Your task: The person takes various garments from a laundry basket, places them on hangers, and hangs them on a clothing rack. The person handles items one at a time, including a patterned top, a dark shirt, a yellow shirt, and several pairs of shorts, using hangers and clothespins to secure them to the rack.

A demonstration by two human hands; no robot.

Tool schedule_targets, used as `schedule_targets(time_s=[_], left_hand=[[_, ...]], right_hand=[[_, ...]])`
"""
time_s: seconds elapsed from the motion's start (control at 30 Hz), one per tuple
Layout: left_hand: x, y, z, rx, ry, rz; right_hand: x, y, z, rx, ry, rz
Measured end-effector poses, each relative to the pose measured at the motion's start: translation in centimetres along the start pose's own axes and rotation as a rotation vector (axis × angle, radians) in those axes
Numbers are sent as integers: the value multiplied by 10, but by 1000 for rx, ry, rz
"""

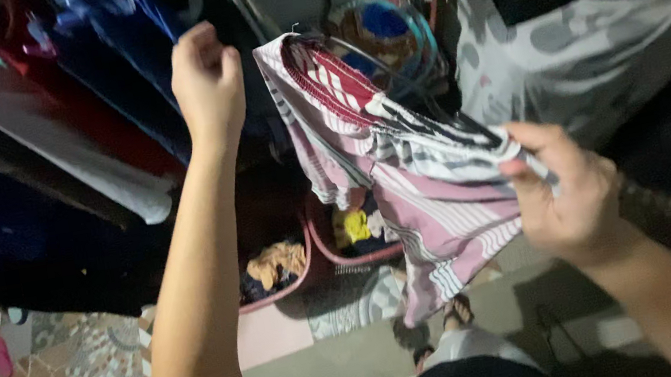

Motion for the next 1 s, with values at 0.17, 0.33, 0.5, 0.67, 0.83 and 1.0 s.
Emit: schedule_targets(time_s=[0.17, 0.33, 0.5, 0.67, 0.83, 1.0], left_hand=[[103, -81, 42, 274, 244, 88], [167, -132, 62, 388, 424, 19], [175, -110, 66, 231, 289, -214], [189, -99, 94, 174, 109, -250], [196, -69, 93, 79, -133, 142], [185, -70, 31, 599, 235, 167]], right_hand=[[25, 20, 7, 101, 7, 70], [45, 38, 4, 154, -86, 51], [62, 38, 21, 247, -138, 39], [79, 25, 48, 220, -198, 13], [100, 0, 85, 226, -150, 63], [118, -30, 110, 185, -109, 17]])
Point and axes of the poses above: each hand's wrist, its own x-axis towards the middle knuckle, its own z-axis out of the palm, y = z × x, the point moved 1 cm from there along x, towards the middle knuckle, and after that the axes turned 7 degrees about -y, right-handed, at the moved point
